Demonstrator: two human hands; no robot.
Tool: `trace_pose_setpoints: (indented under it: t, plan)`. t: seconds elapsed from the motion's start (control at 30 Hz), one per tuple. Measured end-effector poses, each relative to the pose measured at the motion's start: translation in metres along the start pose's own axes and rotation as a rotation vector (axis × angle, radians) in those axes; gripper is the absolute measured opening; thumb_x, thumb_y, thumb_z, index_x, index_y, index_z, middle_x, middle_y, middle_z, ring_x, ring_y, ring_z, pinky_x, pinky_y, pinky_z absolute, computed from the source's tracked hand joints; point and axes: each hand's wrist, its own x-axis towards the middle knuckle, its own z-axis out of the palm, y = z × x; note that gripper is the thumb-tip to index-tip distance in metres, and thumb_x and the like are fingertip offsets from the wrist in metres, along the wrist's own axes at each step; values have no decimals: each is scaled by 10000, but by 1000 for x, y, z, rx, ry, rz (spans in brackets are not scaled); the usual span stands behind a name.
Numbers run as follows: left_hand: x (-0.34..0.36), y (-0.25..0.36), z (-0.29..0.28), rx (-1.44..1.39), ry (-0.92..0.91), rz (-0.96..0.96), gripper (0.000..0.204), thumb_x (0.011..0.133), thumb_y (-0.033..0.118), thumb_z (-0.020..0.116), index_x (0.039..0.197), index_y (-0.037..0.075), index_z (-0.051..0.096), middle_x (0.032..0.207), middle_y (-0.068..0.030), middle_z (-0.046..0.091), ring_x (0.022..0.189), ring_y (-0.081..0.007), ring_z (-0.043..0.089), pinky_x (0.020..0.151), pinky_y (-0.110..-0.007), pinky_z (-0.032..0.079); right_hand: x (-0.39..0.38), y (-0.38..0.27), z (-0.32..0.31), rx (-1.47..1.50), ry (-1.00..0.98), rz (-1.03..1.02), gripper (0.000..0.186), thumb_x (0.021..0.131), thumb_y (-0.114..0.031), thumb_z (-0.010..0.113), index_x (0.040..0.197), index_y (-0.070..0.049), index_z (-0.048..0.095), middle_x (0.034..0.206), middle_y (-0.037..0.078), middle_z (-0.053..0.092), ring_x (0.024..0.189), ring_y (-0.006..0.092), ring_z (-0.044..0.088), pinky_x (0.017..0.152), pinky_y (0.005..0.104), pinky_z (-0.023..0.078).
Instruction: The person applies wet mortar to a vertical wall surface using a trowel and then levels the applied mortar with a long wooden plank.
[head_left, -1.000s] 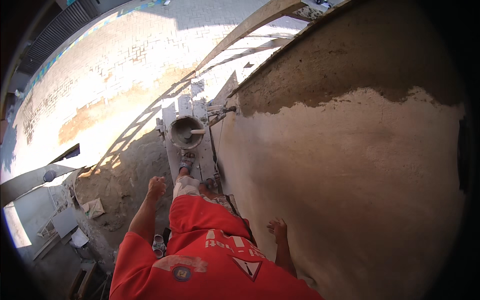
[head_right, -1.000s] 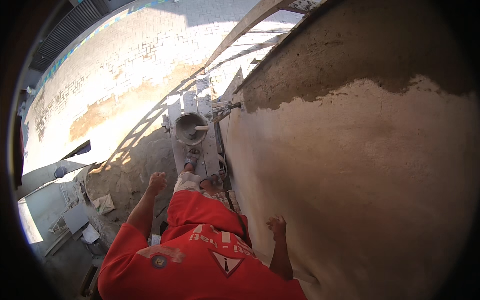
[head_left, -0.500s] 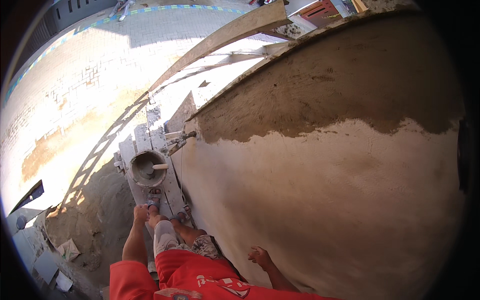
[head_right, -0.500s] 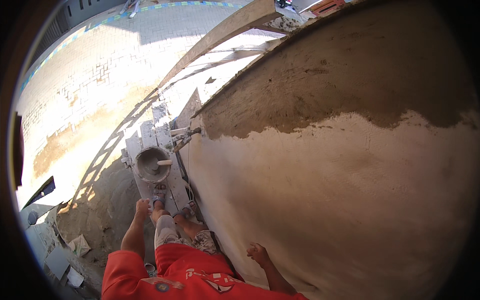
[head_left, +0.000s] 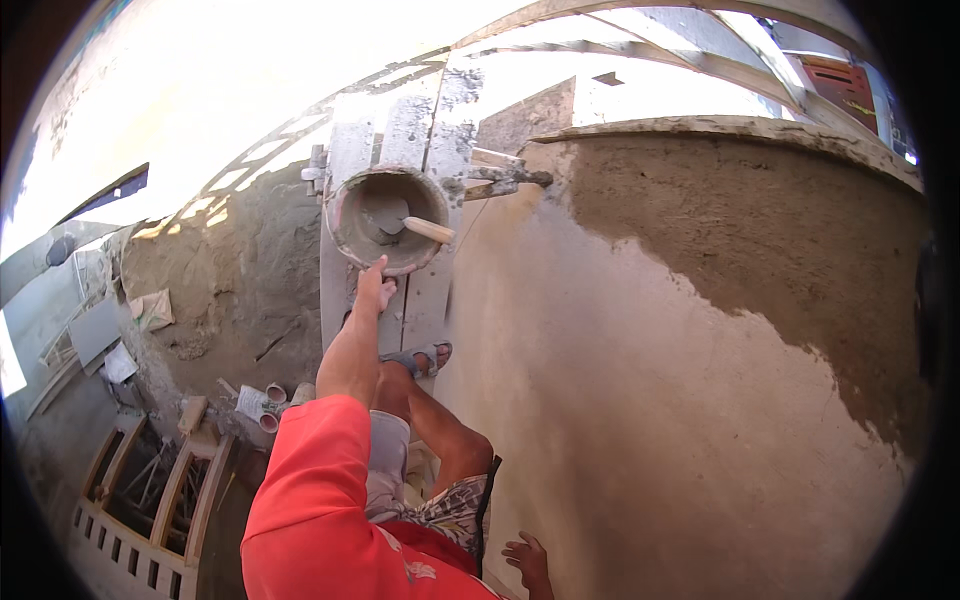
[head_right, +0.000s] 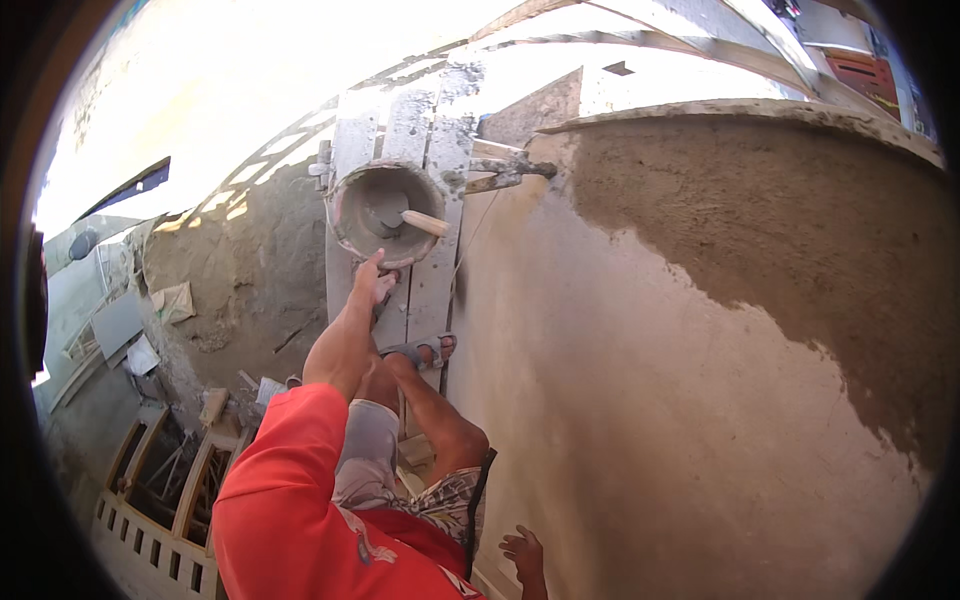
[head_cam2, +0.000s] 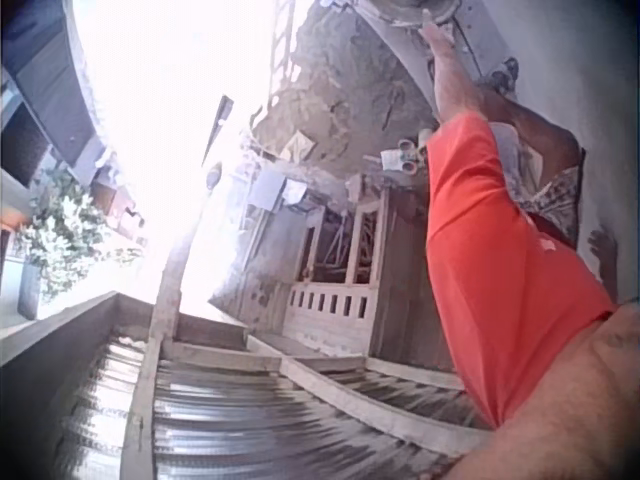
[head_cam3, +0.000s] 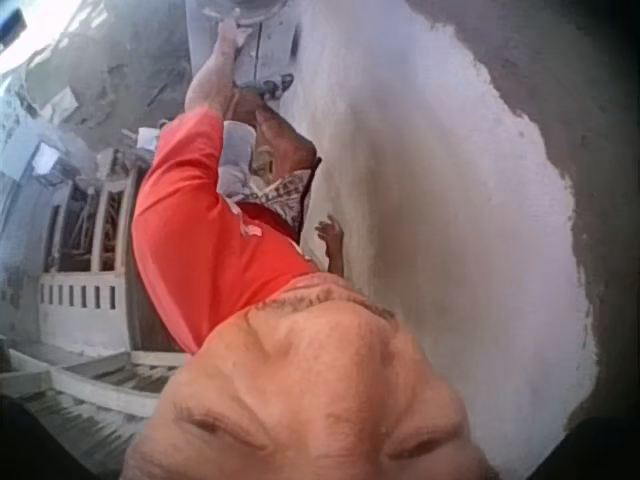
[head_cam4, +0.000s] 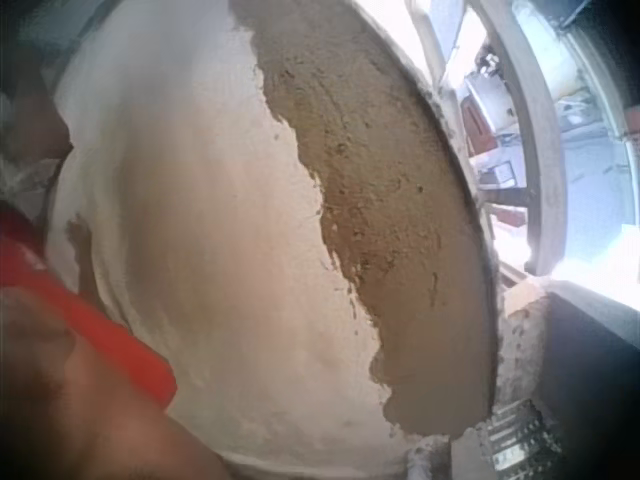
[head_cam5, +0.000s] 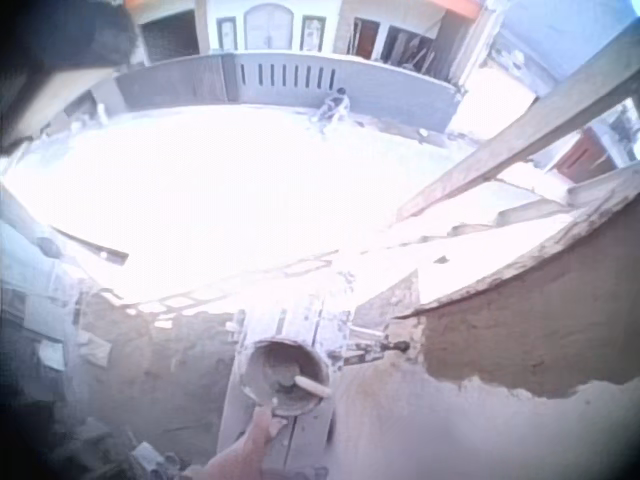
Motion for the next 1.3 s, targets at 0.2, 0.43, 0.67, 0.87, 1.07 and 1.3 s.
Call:
trace_pose_setpoints:
  t: [0.2, 0.43, 0.67, 0.87, 1.07, 1.3]
  plan:
    - [25, -20, -13, -434, -271, 152, 538, 876, 77, 597, 1357, 32, 360, 1348, -186, 478, 1213, -419, 493, 990, -641, 381, 34, -31, 15, -64, 20, 12, 578, 880, -152, 625, 1371, 55, 403, 1041, 185, 661, 882, 271, 684, 735, 347, 544]
    - [-13, 8, -3, -266, -113, 240, 461, 807, -17, 550, 1229, -92, 380, 1177, -266, 494, 1002, -422, 599, 790, -591, 558, 89, -122, 51, -315, -63, -393, 521, 869, -133, 644, 1316, 66, 467, 997, 155, 675, 849, 206, 673, 725, 298, 533]
    - [-160, 38, -10, 325, 56, 391, 291, 729, 12, 590, 1011, -55, 562, 855, -141, 611, 663, -251, 628, 485, -375, 524, 63, -322, 175, -795, 103, -1298, 470, 796, -75, 677, 1247, -28, 555, 1084, 159, 614, 1017, 330, 555, 896, 436, 449]
    - [-351, 60, -8, 504, -100, 505, 418, 711, -19, 558, 1129, -47, 563, 887, -136, 618, 686, -219, 620, 481, -341, 518, -30, -379, 229, -1377, 345, -1421, 372, 788, -244, 683, 1093, -49, 596, 1016, 106, 627, 1033, 315, 546, 866, 462, 443]
    - [-526, 85, 26, 305, -266, 441, 548, 713, -71, 505, 1260, -37, 503, 969, -138, 617, 655, -230, 620, 477, -336, 519, -133, -376, 175, -1407, 159, -1211, 389, 755, -250, 690, 1038, -13, 567, 1004, 189, 650, 992, 381, 599, 835, 495, 492]
    - [-601, 110, 58, 686, -211, 669, 628, 717, -14, 508, 1344, 13, 476, 1106, -224, 630, 957, -319, 639, 784, -402, 524, -255, -398, 71, -1403, 312, -1103, 340, 874, -196, 593, 1165, -55, 489, 943, 219, 648, 927, 394, 655, 774, 467, 544]
